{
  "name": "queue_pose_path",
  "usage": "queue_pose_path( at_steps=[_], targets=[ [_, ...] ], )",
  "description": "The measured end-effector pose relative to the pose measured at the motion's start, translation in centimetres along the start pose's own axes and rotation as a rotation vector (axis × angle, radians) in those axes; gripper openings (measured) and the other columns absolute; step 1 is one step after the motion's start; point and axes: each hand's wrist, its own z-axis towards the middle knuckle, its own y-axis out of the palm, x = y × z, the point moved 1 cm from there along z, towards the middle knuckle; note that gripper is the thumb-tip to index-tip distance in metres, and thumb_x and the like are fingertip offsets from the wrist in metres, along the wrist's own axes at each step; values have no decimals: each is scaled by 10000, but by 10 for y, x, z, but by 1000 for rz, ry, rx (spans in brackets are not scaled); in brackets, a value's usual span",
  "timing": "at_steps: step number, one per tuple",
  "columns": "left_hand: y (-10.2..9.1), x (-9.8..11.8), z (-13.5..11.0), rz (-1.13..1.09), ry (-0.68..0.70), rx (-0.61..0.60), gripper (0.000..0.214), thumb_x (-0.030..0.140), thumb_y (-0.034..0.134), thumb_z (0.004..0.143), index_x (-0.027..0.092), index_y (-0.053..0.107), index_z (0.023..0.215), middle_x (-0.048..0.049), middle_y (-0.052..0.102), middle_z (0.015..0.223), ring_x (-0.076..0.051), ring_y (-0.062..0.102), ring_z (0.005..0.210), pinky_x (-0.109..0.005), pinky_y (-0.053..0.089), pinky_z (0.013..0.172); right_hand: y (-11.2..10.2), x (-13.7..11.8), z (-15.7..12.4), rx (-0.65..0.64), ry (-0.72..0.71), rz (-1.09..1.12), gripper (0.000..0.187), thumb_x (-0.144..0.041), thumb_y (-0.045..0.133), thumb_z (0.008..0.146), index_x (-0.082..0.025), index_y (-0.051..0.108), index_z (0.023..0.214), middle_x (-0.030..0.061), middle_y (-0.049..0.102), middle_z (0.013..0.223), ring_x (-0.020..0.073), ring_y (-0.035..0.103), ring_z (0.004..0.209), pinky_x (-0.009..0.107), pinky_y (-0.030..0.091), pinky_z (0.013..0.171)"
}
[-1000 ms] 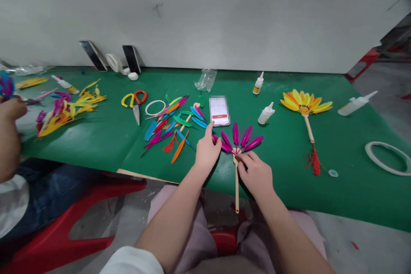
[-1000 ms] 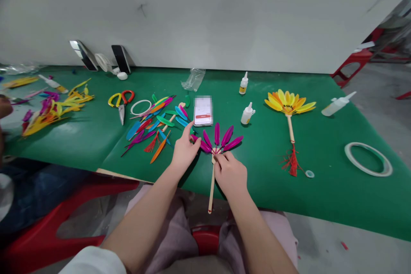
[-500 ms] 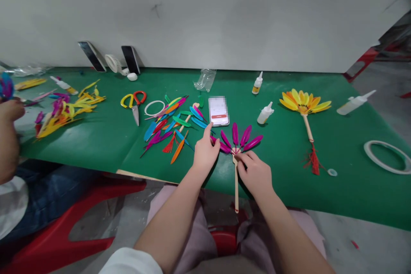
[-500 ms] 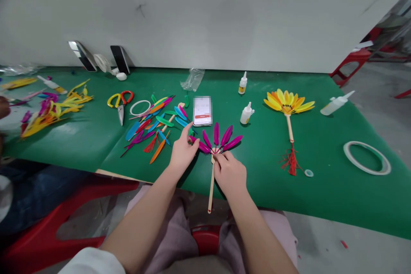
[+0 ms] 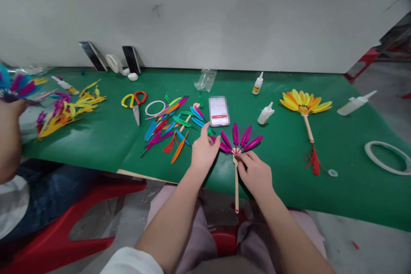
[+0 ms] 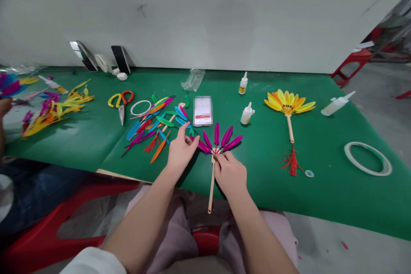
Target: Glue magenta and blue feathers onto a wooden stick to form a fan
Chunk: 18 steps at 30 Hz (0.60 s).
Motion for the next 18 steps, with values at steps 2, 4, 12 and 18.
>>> queue_pose_path(
  at_steps=[2, 4, 12, 18],
  targets=[
    [-7, 0, -4, 39, -1, 73, 414, 340, 489, 783, 206, 429, 1170, 61, 454, 542, -99, 463, 494, -198, 332, 528, -1, 0, 0, -9, 3, -7, 237, -227, 441, 796, -260, 651, 900, -9, 624, 812, 82, 549, 635, 217, 284, 500],
    [-11, 1, -11, 65, 38, 115, 305, 343, 461, 798, 207, 499, 1068, 58, 436, 536, -89, 436, 479, -192, 321, 517, -1, -1, 0, -15, 1, -9, 234, -223, 440, 797, -252, 651, 895, -3, 622, 808, 83, 547, 629, 219, 279, 497],
    [17, 3, -49, 101, 303, -119, 244, 232, 417, 798, 234, 635, 907, -7, 671, 777, -121, 590, 673, -208, 401, 636, -2, 0, 0, -48, 3, -25, 224, -227, 444, 796, -253, 640, 902, -11, 617, 818, 84, 542, 617, 222, 290, 504],
    [22, 1, -52, 99, 310, -143, 272, 178, 429, 765, 238, 647, 916, 1, 686, 863, -138, 619, 767, -223, 437, 705, 0, 1, 0, -34, 13, -8, 226, -211, 453, 788, -256, 642, 902, -13, 619, 813, 87, 547, 627, 221, 299, 514]
  ],
)
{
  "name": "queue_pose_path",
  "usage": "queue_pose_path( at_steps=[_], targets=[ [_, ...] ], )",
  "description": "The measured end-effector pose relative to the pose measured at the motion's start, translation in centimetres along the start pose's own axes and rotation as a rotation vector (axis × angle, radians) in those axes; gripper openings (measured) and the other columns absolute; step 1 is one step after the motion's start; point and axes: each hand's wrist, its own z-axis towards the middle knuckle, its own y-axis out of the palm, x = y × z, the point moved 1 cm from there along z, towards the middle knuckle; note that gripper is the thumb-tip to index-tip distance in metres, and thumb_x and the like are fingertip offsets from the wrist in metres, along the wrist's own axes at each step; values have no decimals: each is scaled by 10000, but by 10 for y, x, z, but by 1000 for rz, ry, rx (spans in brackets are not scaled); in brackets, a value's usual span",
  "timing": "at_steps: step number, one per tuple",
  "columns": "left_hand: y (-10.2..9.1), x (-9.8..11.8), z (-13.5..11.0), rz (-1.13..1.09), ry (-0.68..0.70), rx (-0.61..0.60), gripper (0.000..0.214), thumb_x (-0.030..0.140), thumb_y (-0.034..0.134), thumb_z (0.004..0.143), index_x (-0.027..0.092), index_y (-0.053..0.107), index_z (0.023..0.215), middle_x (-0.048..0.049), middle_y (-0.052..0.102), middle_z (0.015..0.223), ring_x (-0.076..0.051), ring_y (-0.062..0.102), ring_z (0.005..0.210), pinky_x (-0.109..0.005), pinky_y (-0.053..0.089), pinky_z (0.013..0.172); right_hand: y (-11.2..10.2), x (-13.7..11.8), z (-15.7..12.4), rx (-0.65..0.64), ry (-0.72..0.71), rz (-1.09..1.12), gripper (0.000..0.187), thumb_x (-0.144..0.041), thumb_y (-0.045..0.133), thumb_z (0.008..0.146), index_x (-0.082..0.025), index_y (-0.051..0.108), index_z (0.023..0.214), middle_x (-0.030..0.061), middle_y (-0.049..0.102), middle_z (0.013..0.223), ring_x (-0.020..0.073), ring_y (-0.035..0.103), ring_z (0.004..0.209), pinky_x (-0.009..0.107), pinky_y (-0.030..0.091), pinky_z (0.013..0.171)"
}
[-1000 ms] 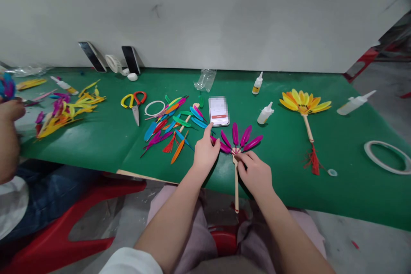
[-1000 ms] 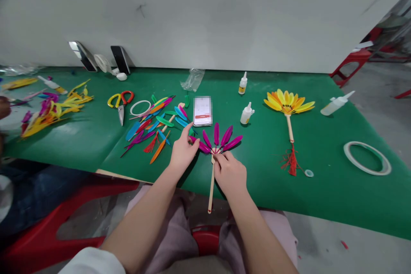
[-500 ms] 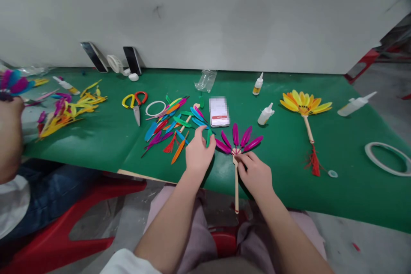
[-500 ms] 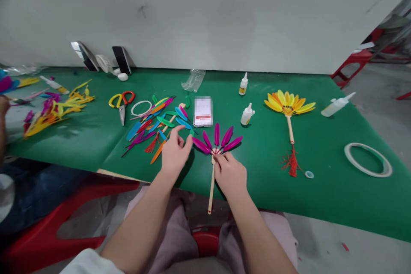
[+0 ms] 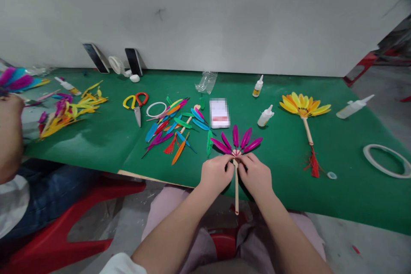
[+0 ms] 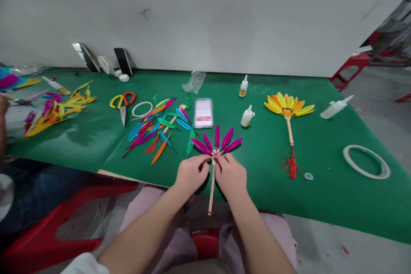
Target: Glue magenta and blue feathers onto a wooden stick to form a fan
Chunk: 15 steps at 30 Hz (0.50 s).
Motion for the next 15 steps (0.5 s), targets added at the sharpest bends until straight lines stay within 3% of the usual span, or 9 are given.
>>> queue_pose_path(
  at_steps=[15],
  targets=[
    [1, 0, 2, 5, -8, -34, 270, 162, 420, 769, 241, 646, 893, 18, 683, 844, -127, 620, 762, -215, 441, 695, 0, 1, 0, 10, -5, 8, 213, -224, 465, 785, -270, 635, 905, -25, 617, 815, 85, 544, 619, 225, 280, 491]
  ],
)
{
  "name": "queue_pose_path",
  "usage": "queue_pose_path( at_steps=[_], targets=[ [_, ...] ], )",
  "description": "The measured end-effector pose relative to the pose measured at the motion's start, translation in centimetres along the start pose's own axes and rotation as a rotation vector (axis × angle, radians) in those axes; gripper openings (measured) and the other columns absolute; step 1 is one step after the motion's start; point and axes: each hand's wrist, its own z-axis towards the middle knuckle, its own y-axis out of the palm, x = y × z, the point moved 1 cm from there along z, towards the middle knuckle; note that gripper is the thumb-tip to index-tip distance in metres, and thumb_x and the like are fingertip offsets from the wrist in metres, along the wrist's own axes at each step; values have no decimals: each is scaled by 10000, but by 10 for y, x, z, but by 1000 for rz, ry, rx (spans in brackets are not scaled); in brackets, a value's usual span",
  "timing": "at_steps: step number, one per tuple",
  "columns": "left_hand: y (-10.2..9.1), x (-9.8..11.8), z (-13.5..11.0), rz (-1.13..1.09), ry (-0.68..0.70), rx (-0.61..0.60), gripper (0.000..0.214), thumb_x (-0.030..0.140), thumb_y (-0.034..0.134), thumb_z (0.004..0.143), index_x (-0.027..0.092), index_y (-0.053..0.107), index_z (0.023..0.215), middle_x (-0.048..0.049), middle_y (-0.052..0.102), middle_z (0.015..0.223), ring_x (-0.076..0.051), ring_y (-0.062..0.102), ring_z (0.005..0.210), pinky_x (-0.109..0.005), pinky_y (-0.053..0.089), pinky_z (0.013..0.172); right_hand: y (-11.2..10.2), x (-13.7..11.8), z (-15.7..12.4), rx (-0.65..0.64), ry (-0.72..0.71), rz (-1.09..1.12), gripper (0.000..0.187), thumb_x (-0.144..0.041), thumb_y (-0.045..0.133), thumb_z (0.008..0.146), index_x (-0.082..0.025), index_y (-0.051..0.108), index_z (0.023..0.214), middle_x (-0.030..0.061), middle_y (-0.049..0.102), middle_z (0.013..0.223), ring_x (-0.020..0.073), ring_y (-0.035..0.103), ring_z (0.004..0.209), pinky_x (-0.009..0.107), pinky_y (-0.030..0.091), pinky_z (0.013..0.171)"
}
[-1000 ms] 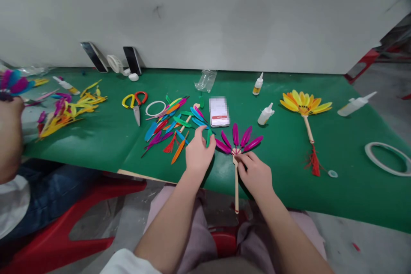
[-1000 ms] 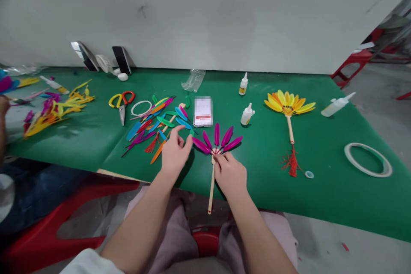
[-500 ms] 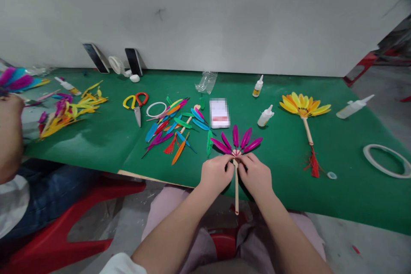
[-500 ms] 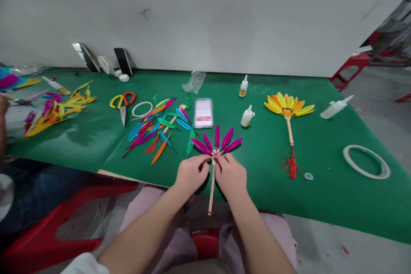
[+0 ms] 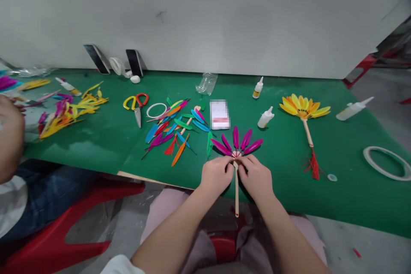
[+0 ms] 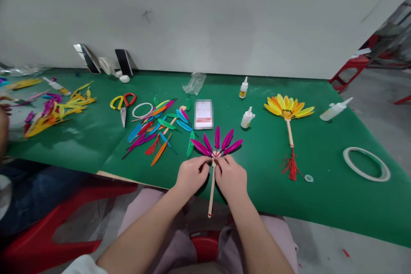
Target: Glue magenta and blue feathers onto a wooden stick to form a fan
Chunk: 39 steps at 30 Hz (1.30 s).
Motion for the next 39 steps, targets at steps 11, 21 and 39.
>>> queue_pose_path(
  at_steps=[11, 21, 39],
  targets=[
    [-2, -3, 2, -22, -3, 2, 269, 160, 421, 773, 236, 644, 902, 18, 683, 844, -121, 620, 753, -210, 444, 701, -1, 2, 0, -1, -52, -8, 213, -244, 459, 806, -262, 627, 935, -18, 623, 819, 93, 550, 615, 229, 277, 495],
    [-2, -1, 1, 22, 25, -40, 293, 166, 416, 772, 269, 634, 938, 25, 678, 902, -139, 623, 802, -229, 450, 705, -2, 2, 0, -26, -31, 3, 209, -250, 460, 803, -270, 621, 934, -24, 618, 837, 93, 559, 636, 222, 291, 500],
    [-1, 0, 1, 54, 16, -56, 307, 190, 408, 793, 273, 612, 1007, 9, 673, 927, -138, 615, 823, -231, 448, 733, -2, 2, 0, -4, -43, 35, 232, -239, 450, 802, -256, 632, 946, -9, 614, 823, 77, 553, 619, 207, 322, 517]
  ],
)
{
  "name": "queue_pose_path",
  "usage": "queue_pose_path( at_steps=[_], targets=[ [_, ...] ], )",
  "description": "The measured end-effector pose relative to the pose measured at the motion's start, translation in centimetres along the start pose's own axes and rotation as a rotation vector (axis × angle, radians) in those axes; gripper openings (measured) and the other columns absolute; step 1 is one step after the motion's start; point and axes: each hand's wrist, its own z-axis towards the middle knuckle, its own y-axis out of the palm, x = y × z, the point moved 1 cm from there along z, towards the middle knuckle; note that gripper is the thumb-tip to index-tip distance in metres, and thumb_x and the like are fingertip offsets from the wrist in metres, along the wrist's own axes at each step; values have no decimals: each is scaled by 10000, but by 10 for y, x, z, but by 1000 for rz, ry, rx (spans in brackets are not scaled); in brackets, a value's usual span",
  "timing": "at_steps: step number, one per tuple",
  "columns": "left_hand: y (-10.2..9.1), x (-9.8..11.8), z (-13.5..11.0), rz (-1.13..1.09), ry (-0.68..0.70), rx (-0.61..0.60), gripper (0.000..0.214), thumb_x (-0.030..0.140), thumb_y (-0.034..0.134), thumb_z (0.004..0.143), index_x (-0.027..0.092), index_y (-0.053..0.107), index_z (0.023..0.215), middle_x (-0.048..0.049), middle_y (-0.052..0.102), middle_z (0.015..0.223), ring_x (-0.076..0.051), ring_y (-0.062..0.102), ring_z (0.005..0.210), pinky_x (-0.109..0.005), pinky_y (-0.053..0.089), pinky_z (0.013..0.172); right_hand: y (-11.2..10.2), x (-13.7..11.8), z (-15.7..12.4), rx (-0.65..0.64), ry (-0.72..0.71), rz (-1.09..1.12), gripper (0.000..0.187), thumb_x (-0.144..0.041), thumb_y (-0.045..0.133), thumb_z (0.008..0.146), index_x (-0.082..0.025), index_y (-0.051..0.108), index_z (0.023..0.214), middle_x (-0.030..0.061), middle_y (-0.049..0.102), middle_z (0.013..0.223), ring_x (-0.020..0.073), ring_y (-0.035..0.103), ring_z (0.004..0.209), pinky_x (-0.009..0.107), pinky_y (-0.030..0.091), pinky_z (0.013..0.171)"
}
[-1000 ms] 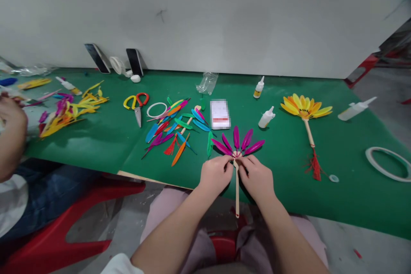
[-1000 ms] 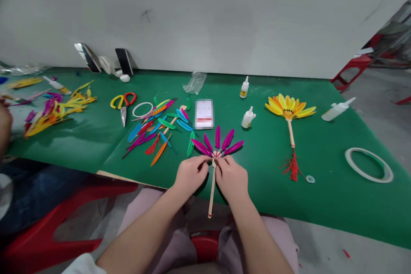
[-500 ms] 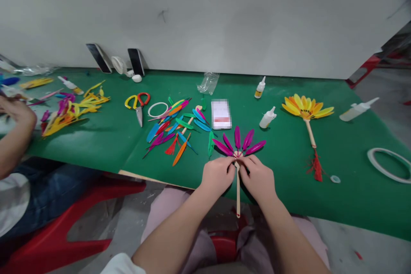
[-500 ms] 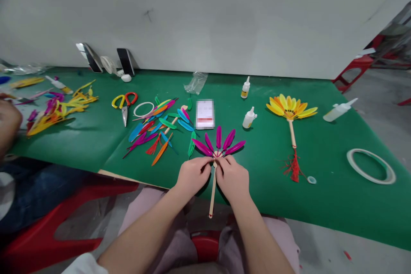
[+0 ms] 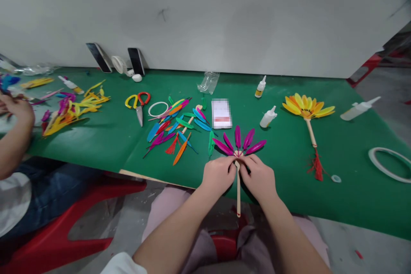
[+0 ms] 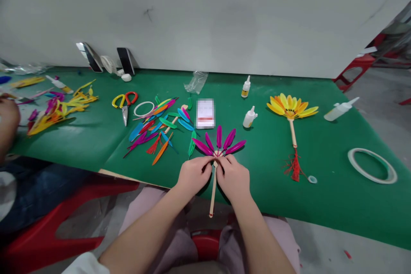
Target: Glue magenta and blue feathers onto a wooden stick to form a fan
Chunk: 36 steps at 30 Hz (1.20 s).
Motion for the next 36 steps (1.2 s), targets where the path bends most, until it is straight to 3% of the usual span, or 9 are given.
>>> queue_pose_path(
  at_steps=[24, 36],
  targets=[
    [-1, 2, 0, 57, -3, -43, 345, 176, 411, 777, 283, 591, 1052, -3, 672, 911, -151, 617, 812, -242, 447, 702, -1, 1, 0, 20, 9, 51, 227, -230, 467, 791, -259, 641, 933, -16, 624, 818, 77, 567, 645, 193, 352, 541],
    [-1, 2, -1, 75, 4, -35, 328, 183, 408, 786, 278, 599, 1035, -4, 671, 877, -146, 614, 788, -233, 448, 691, -5, 1, 2, 32, 81, 239, 209, -232, 456, 802, -241, 646, 888, -1, 632, 818, 108, 578, 725, 205, 408, 627]
  ],
)
